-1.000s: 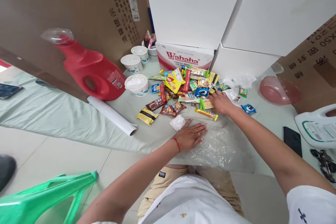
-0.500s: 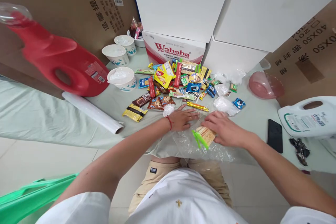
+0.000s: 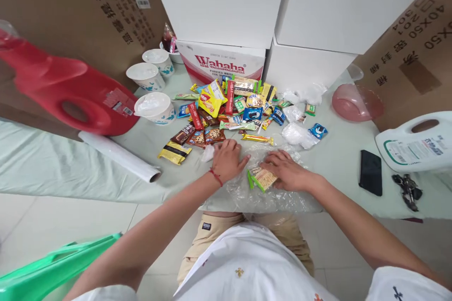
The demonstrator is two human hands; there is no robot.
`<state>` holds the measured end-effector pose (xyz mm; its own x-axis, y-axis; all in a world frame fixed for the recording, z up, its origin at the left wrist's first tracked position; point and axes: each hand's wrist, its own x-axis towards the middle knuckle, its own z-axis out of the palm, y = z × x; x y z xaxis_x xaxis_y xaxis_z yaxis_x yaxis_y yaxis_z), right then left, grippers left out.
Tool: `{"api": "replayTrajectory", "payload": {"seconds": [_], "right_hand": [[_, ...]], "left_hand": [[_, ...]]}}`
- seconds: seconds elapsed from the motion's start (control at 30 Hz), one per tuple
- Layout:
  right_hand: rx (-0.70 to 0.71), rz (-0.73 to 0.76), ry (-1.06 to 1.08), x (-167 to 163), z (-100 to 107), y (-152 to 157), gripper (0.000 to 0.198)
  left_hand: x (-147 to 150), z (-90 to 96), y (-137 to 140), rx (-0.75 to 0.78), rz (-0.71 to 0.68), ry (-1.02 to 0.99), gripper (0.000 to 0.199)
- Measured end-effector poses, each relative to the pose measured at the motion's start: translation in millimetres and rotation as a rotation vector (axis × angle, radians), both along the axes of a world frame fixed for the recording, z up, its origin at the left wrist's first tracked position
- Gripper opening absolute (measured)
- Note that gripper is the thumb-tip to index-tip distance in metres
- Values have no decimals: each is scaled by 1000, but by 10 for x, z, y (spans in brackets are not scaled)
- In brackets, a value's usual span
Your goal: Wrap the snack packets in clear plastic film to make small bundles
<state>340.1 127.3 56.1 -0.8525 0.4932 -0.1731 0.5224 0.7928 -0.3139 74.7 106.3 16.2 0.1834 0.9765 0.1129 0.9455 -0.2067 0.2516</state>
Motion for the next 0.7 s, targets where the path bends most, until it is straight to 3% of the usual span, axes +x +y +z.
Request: {"api": "replayTrajectory", "payload": {"seconds": [0.07, 0.17, 0.27, 0.33, 0.47, 0.57, 0.7], "right_hand": [[-28, -9, 88, -16, 25, 134, 72], [75, -98, 194, -107, 84, 399, 68], [166, -53, 141, -253, 114, 615, 76], [188, 9, 83, -310, 125, 669, 65], [265, 30, -1, -188, 149, 496, 23], [327, 53, -31, 55, 91, 217, 25], [320, 114, -27, 360, -143, -88, 26]], "left_hand": [[12, 40, -66, -34, 5, 40, 35], [35, 100, -130, -65, -1, 11, 22], [99, 167, -234, -77, -35, -11, 26], [144, 193, -356, -55, -92, 47, 30], [192, 136, -647, 93, -336, 159, 25], [221, 12, -797, 166, -530, 137, 20], [249, -128, -924, 40, -615, 106, 15]]}}
